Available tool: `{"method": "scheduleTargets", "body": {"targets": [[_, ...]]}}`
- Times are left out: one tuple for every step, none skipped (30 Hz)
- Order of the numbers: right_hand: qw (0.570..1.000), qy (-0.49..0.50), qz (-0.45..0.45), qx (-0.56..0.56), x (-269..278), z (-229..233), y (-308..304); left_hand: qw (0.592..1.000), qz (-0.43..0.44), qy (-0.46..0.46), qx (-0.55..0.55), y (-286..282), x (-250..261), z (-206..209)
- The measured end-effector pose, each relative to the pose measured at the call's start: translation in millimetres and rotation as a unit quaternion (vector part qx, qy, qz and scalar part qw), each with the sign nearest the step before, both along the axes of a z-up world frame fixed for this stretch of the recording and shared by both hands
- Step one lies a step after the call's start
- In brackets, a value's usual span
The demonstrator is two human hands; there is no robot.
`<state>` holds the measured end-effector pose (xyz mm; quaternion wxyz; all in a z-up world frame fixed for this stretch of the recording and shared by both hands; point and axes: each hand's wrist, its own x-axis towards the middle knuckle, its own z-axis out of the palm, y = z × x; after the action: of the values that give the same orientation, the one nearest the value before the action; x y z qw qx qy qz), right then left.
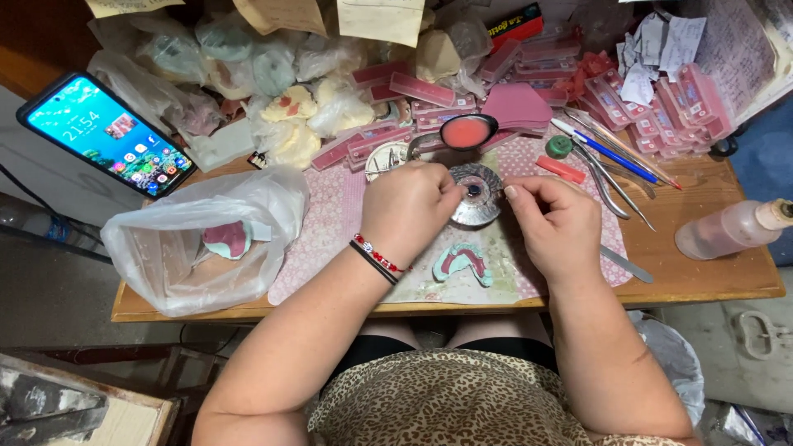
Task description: The person is adjusting a dental base using a pick and a file, then uses pliers to work on a wire component.
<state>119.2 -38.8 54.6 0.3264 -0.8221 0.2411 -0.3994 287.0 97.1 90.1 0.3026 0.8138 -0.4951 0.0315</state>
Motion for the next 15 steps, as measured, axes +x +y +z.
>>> {"method": "scheduleTargets", "body": {"targets": [[1.000, 0.000, 0.000, 0.000, -0.2, -2.3, -0.9, 1.000, 0.000, 0.000, 0.000, 0.1, -0.7, -1.0], [1.000, -0.001, -0.003, 0.001, -0.4, -4.6, -1.9, 1.000, -0.003, -0.001, -0.012, 0.1, -1.5, -2.0], [1.000, -0.002, -0.008, 0.002, -1.4, -7.0, -2.7, 1.000, -0.008, -0.003, -0.025, -0.1, -2.6, -3.0], [1.000, -0.002, -0.010, 0.003, -0.8, -7.7, -4.1, 1.000, -0.009, -0.003, -0.024, 1.1, -0.9, -2.0], [1.000, -0.013, 0.007, 0.006, -1.1, -9.1, -4.9, 0.999, -0.019, 0.001, -0.034, 2.9, -0.2, -1.8], [0.999, -0.023, 0.023, 0.009, -1.4, -10.7, -5.5, 0.999, -0.028, 0.006, -0.044, 4.8, 0.7, -1.9], [0.999, -0.022, 0.024, 0.010, -0.9, -6.8, -2.7, 0.999, -0.028, 0.007, -0.042, 8.0, -4.2, 3.3], [0.999, -0.028, 0.043, 0.005, -0.4, -3.0, 0.3, 0.997, -0.049, 0.012, -0.063, 11.4, -9.0, 8.5], [0.998, -0.034, 0.061, 0.000, -0.1, 0.4, 3.7, 0.994, -0.070, 0.017, -0.083, 15.0, -14.0, 13.3], [0.998, -0.032, 0.061, 0.003, -1.2, 1.3, 5.7, 0.994, -0.070, 0.019, -0.081, 19.6, -15.5, 8.1], [0.997, -0.027, 0.069, -0.004, -2.5, 2.5, 7.3, 0.992, -0.079, 0.010, -0.098, 23.5, -16.9, 3.1], [0.997, -0.023, 0.077, -0.012, -3.7, 3.6, 8.8, 0.989, -0.087, 0.002, -0.115, 27.4, -18.4, -1.9], [0.997, -0.021, 0.076, -0.010, -5.6, 4.1, 12.5, 0.989, -0.089, 0.004, -0.114, 30.4, -19.8, -5.7], [0.996, -0.018, 0.090, -0.007, -7.5, 4.6, 16.2, 0.988, -0.091, 0.002, -0.126, 33.4, -21.1, -9.5], [0.994, -0.014, 0.105, -0.003, -9.4, 4.9, 20.6, 0.986, -0.093, 0.000, -0.137, 37.3, -22.8, -13.4]]}}
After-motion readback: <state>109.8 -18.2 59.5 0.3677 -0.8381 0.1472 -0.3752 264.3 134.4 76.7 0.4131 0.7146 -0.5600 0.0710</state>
